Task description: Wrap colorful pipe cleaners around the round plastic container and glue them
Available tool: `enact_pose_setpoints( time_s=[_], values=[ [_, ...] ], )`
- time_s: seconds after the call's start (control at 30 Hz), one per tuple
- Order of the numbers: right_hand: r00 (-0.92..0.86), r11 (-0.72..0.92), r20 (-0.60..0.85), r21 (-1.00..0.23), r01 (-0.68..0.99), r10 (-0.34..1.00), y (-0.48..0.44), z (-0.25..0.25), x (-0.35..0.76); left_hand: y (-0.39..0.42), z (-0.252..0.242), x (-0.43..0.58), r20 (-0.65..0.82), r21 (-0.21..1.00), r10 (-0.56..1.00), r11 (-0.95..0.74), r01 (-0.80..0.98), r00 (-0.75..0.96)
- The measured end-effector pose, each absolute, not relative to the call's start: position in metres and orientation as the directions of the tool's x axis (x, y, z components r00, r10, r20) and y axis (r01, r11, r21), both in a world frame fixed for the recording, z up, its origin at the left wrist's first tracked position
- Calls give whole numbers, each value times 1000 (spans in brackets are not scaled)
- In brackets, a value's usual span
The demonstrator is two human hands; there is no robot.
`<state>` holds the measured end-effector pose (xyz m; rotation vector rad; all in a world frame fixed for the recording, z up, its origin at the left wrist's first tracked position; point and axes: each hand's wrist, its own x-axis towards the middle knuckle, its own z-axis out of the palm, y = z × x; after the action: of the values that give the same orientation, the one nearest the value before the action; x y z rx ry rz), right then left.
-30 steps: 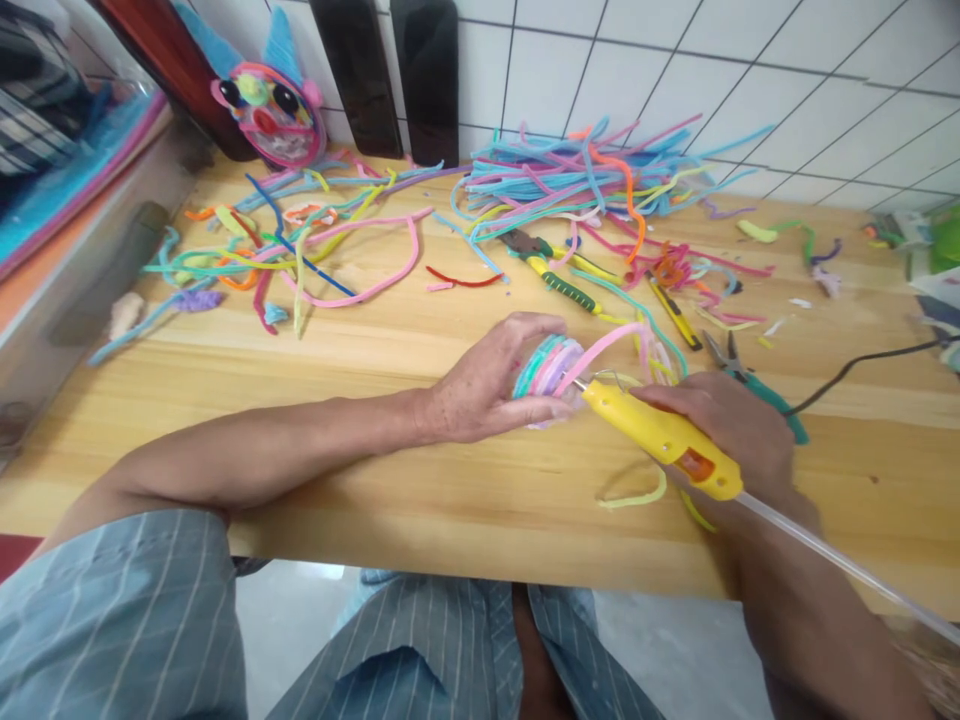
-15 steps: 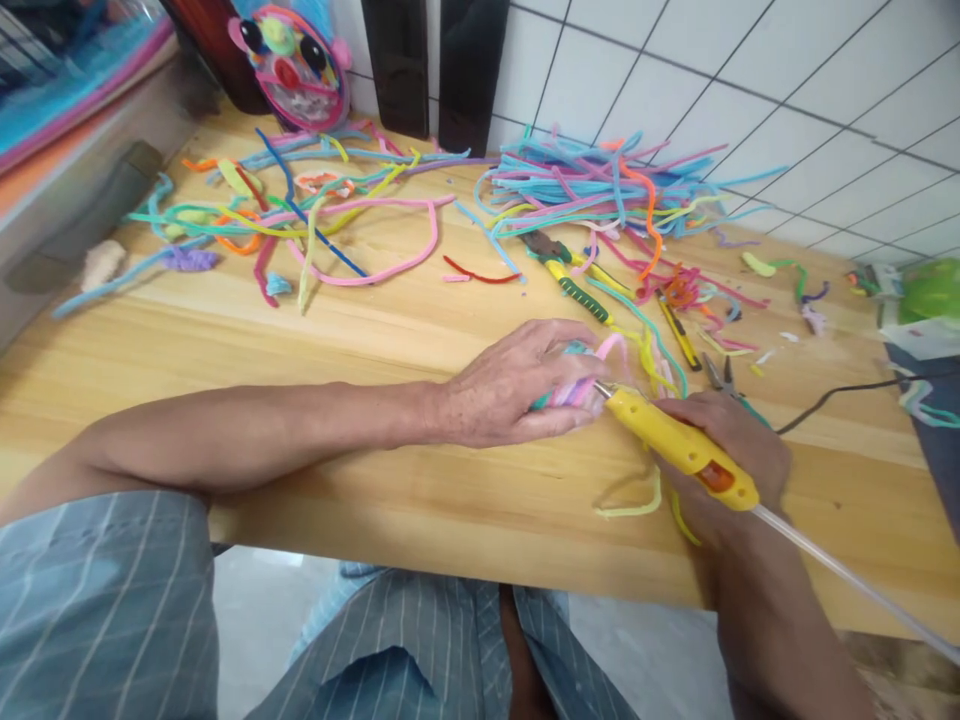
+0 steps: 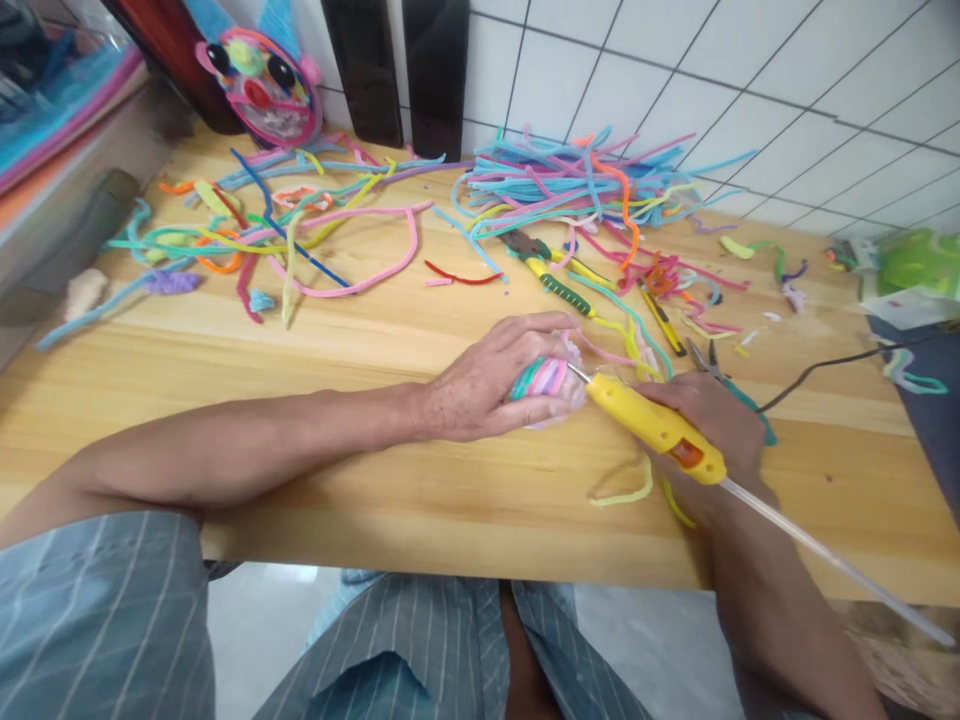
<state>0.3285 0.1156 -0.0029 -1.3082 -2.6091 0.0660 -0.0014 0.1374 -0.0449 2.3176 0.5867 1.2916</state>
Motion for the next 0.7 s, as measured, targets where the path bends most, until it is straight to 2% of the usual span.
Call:
enact_pose_setpoints(
  time_s=[0.13, 0.3, 0.5, 0.7],
  values=[
    [-578, 645, 315, -178, 743, 753, 111, -2, 321, 136, -45, -2, 676, 539, 558, -820, 192, 481],
    [-658, 777, 447, -158, 609, 606, 113, -5, 319, 137, -45, -2, 699, 519, 535, -836, 177, 474],
    [-601, 689, 391, -129, 714, 697, 114, -7, 322, 139, -44, -3, 707, 539, 543, -828, 150, 454],
    [-681, 774, 397, -138, 618, 615, 116, -7, 316, 139, -44, -4, 693, 544, 554, -822, 170, 462]
  ],
)
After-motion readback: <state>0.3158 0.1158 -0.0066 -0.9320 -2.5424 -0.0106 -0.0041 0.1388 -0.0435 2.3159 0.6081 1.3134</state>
